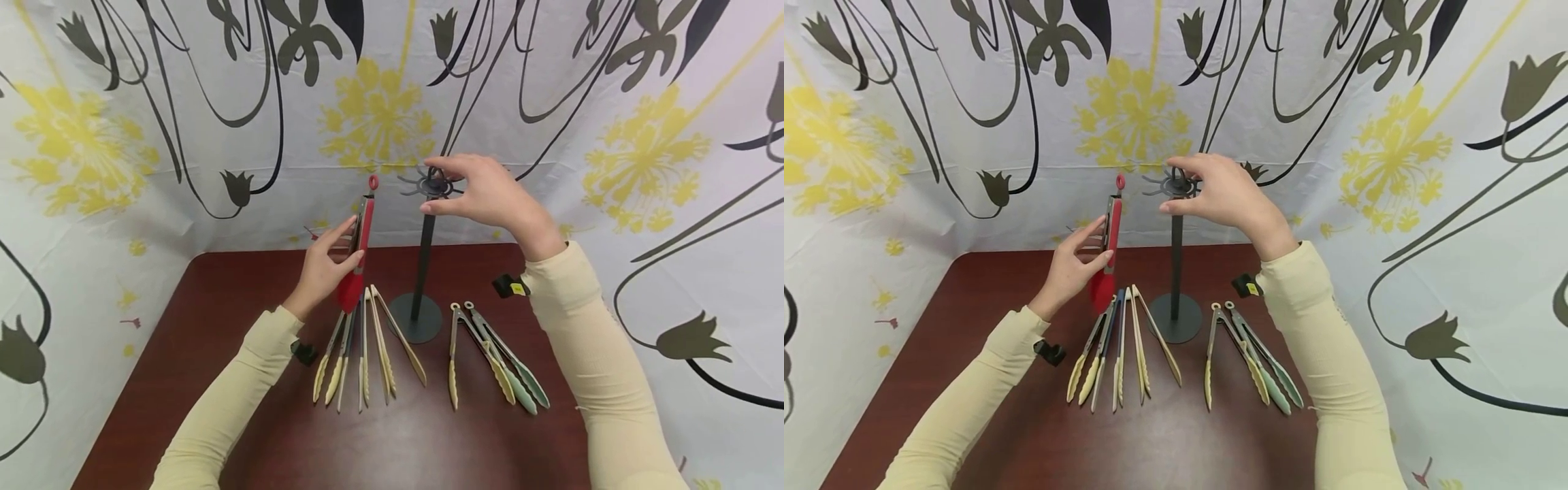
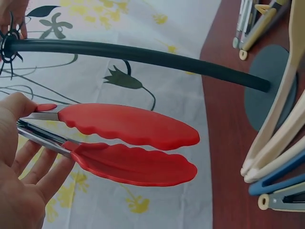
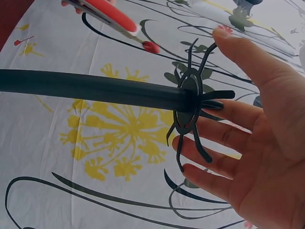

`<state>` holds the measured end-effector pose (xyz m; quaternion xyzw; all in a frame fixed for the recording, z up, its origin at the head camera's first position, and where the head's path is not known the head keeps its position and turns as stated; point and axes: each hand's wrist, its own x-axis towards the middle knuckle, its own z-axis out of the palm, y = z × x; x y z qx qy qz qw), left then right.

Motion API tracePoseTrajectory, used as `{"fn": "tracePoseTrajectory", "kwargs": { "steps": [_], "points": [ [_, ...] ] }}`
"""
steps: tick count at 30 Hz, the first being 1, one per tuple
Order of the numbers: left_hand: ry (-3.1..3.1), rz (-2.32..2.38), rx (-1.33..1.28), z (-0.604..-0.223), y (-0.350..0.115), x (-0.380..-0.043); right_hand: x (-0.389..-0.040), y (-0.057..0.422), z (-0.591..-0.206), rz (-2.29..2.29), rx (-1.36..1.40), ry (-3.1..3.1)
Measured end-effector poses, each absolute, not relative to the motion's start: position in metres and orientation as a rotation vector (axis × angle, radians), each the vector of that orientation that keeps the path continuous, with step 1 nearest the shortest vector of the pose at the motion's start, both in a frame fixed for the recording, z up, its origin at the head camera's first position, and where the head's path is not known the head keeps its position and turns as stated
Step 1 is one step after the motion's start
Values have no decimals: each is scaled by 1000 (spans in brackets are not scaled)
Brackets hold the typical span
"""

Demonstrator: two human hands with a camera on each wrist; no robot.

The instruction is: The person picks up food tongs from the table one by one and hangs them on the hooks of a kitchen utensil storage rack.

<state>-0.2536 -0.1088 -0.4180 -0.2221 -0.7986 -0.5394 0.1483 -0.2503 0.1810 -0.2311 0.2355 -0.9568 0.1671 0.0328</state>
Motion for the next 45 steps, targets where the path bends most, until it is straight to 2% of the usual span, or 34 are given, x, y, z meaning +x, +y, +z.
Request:
{"fn": "tracePoseTrajectory", "kwargs": {
  "steps": [11,28,45],
  "points": [
    [-2276,-1612,-719,-404,-99,-255,-251,181,-232,516,738,-2927],
    [-2259,-1635,-890,-404,-88,-260,-250,184,-233,528,753,-2918],
    [-2253,-1700,-888,-413,-75,-266,-250,185,-234,554,753,-2910]
  ]
}}
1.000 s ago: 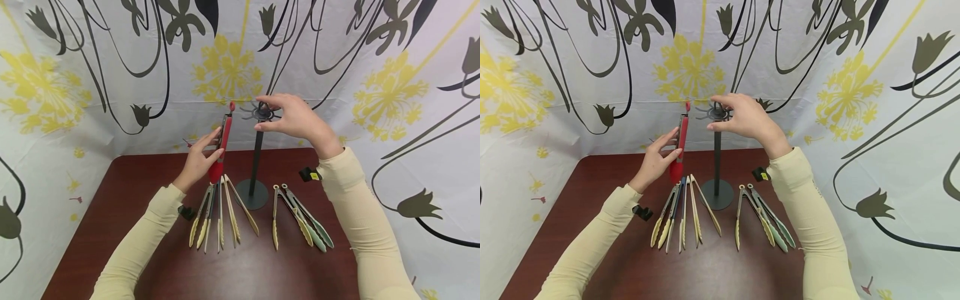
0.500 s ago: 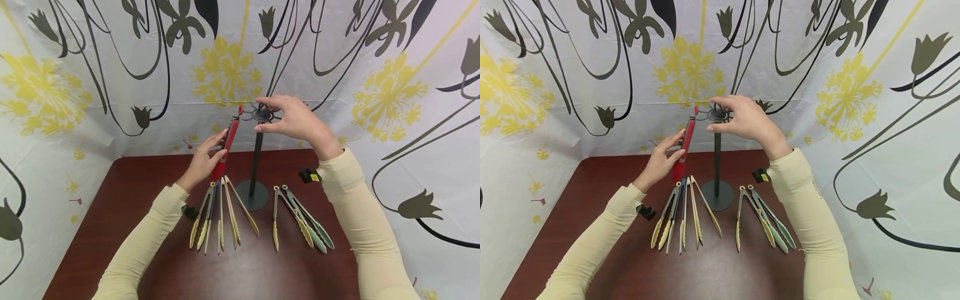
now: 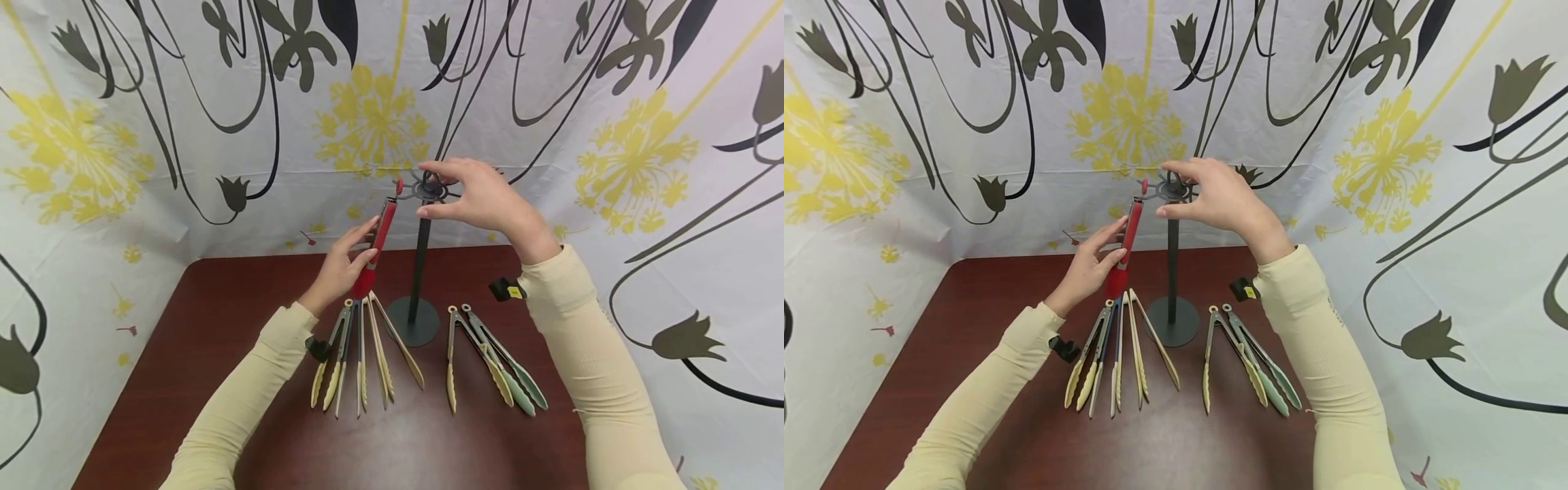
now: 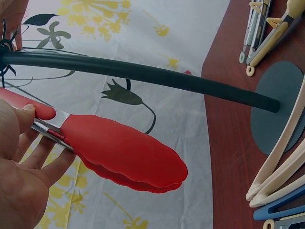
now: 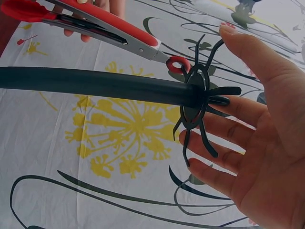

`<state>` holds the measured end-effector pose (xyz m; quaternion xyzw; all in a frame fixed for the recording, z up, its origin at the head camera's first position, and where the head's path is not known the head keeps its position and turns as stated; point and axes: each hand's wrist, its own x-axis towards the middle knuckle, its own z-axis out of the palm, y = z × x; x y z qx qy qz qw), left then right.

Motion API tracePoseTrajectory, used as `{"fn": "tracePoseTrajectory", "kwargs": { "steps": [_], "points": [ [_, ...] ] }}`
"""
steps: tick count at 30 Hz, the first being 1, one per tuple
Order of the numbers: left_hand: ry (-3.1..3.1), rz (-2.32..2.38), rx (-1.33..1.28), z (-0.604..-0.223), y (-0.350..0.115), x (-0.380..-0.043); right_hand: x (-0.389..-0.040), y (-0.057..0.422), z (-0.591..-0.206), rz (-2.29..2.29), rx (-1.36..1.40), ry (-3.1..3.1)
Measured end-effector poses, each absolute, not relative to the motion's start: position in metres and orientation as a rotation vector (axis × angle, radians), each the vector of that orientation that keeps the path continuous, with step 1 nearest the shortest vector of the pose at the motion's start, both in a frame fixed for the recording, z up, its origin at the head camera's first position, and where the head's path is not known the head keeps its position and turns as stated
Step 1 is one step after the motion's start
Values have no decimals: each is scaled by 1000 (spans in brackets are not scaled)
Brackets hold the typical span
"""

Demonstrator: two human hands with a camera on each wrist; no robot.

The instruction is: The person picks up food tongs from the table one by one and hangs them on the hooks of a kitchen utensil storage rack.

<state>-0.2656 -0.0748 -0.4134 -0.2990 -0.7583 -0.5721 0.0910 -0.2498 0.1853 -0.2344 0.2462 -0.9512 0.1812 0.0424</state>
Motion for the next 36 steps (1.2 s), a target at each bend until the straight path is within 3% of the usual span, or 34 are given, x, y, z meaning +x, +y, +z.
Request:
{"fn": "tracePoseTrajectory", "kwargs": {
  "steps": [10,18,36],
  "points": [
    [-2216,-1712,-868,-417,-67,-264,-250,186,-235,553,761,-2898],
    [-2211,-1748,-851,-397,-56,-243,-249,186,-235,561,766,-2899],
    [-2246,-1867,-740,-404,-42,-247,-248,187,-238,593,763,-2893]
  ]
}}
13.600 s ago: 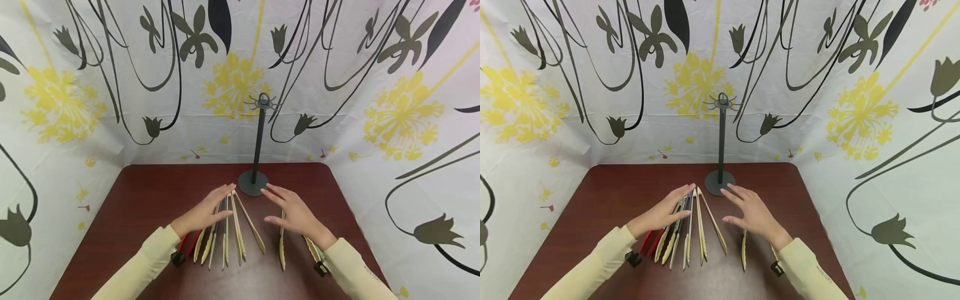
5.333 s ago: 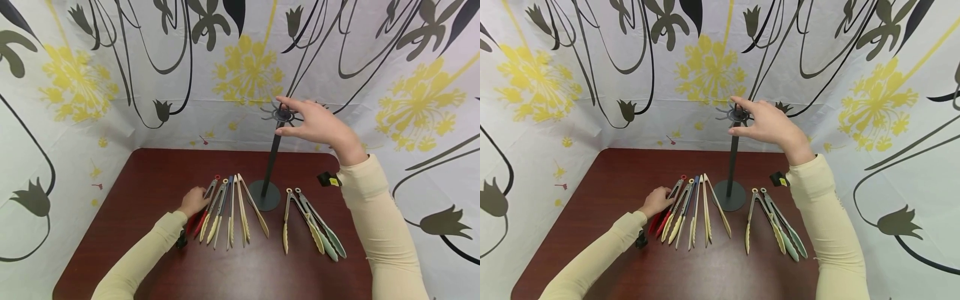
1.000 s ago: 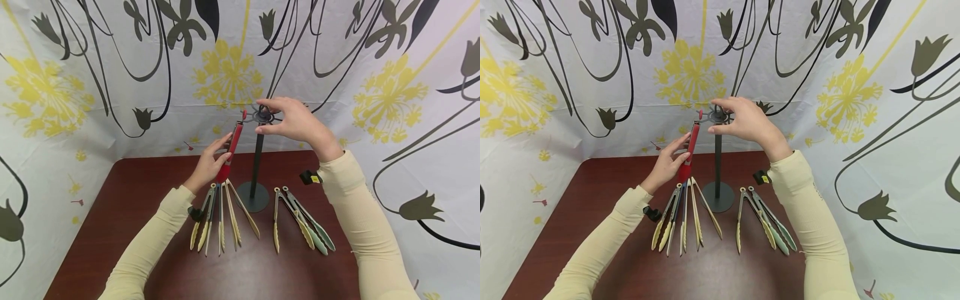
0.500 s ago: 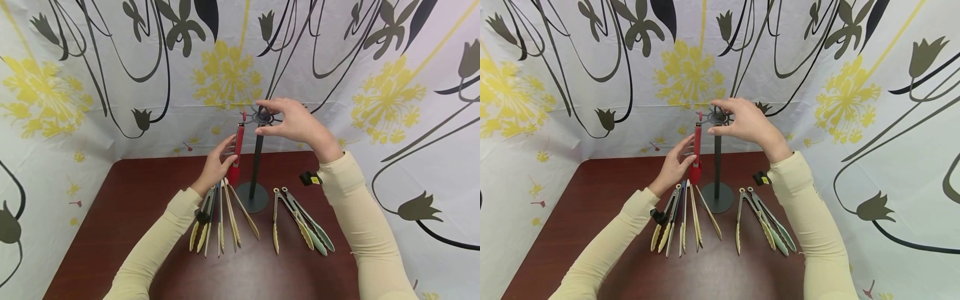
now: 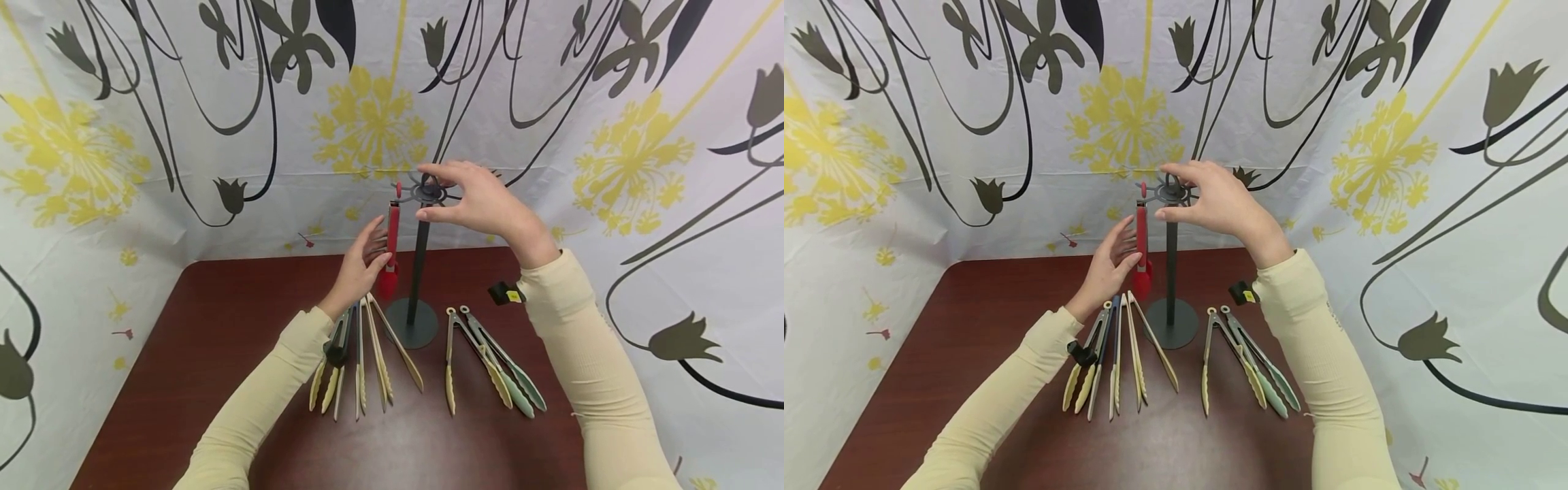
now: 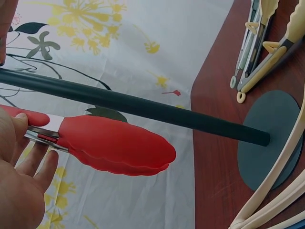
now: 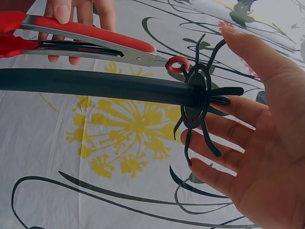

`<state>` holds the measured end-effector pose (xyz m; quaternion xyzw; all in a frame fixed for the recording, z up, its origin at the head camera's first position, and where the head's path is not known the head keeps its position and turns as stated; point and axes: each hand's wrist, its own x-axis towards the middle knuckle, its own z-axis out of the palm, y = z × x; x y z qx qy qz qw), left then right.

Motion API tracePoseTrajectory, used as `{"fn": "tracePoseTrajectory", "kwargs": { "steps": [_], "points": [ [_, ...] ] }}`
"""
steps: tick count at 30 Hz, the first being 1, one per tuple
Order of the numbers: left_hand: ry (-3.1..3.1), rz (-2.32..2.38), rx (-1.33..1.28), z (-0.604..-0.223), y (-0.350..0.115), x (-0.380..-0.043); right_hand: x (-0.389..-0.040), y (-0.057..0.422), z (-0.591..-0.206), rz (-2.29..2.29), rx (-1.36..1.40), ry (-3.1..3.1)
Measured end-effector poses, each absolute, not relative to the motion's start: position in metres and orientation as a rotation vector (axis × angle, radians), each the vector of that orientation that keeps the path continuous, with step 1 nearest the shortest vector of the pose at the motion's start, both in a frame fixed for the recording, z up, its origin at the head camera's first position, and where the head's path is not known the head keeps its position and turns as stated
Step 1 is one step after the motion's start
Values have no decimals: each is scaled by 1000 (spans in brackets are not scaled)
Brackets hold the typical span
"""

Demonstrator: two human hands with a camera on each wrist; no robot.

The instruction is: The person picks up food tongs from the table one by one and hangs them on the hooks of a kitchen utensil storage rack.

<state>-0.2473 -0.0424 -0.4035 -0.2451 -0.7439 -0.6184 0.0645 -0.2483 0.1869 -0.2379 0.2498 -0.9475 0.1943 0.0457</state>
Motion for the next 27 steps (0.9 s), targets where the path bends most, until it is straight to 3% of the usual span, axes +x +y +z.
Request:
{"fn": "tracePoseTrajectory", "kwargs": {
  "steps": [15,21,27],
  "points": [
    [-2270,-1879,-735,-400,-40,-248,-249,189,-238,558,781,-2899],
    [-2243,-1886,-751,-418,-44,-265,-249,193,-232,547,815,-2971],
    [-2182,-1943,-759,-402,-56,-254,-254,200,-222,556,947,-3049]
  ]
}}
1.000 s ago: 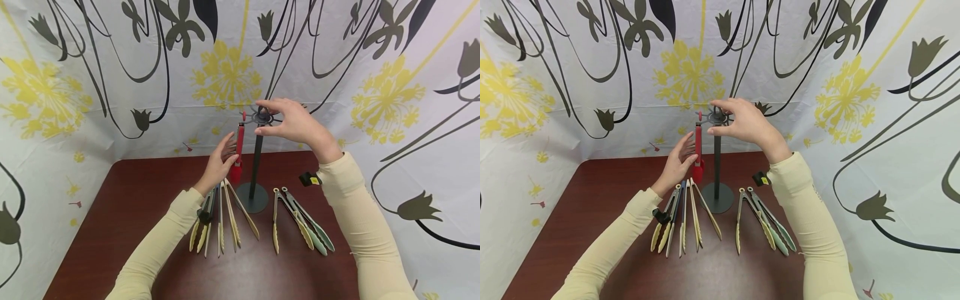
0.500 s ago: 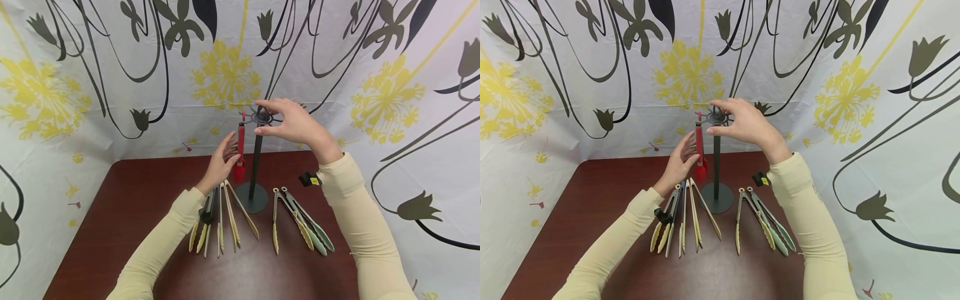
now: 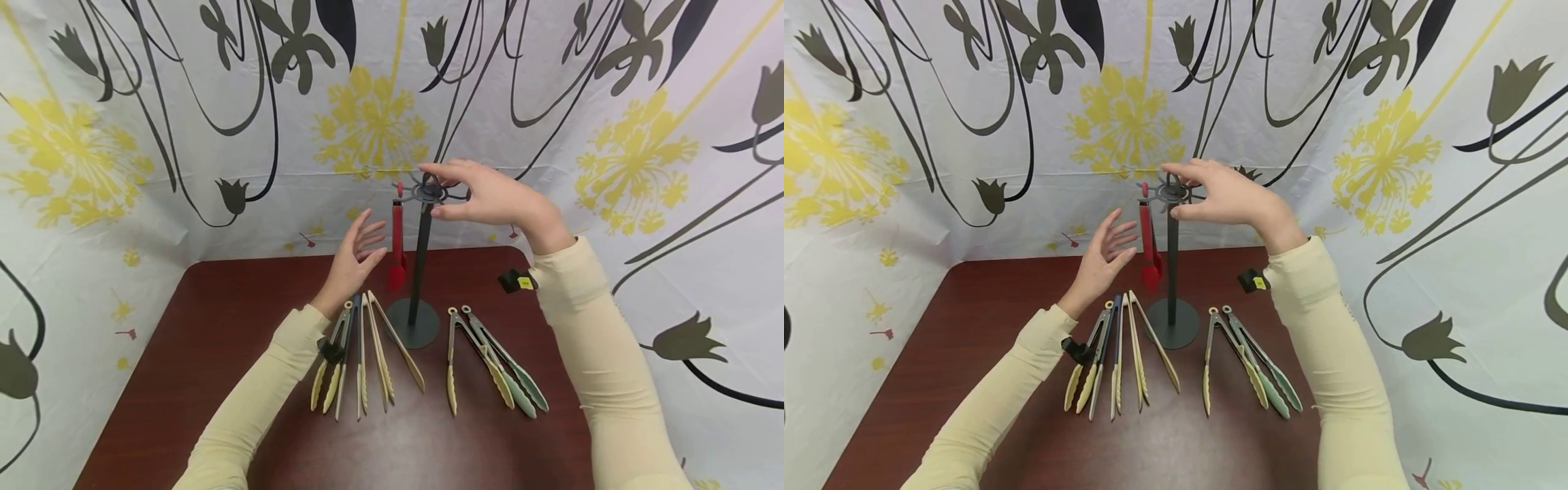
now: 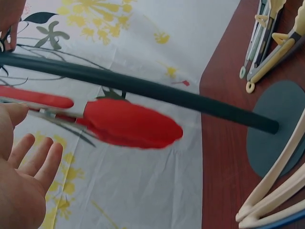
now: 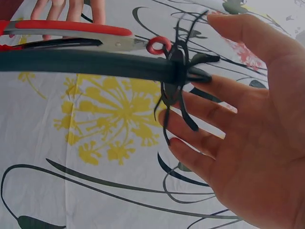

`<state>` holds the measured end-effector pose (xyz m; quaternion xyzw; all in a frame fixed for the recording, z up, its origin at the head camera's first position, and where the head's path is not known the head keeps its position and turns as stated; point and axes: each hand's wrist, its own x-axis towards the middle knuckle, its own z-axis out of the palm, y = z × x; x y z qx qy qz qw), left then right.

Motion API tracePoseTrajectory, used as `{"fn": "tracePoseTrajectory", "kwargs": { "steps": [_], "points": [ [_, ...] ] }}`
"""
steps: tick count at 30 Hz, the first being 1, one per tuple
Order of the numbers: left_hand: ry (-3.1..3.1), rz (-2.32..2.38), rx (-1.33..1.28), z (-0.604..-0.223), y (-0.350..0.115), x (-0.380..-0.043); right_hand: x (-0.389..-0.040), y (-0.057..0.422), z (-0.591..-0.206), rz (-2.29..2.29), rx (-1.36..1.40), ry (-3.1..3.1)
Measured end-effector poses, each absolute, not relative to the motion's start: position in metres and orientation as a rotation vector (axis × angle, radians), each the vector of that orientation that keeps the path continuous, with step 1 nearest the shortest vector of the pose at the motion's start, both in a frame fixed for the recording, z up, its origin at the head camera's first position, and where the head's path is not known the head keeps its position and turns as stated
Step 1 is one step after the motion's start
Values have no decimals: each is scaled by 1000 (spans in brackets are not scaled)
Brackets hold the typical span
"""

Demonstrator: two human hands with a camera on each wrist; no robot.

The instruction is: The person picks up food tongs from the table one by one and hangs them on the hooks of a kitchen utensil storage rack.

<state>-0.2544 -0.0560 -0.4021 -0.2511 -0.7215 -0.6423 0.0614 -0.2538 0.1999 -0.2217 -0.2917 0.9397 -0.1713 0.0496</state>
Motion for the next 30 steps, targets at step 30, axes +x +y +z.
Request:
{"fn": "tracePoseTrajectory", "kwargs": {
  "steps": [30],
  "points": [
    [-2996,-1255,-291,-526,-138,-251,-261,210,-217,-564,-874,2729]
  ]
}}
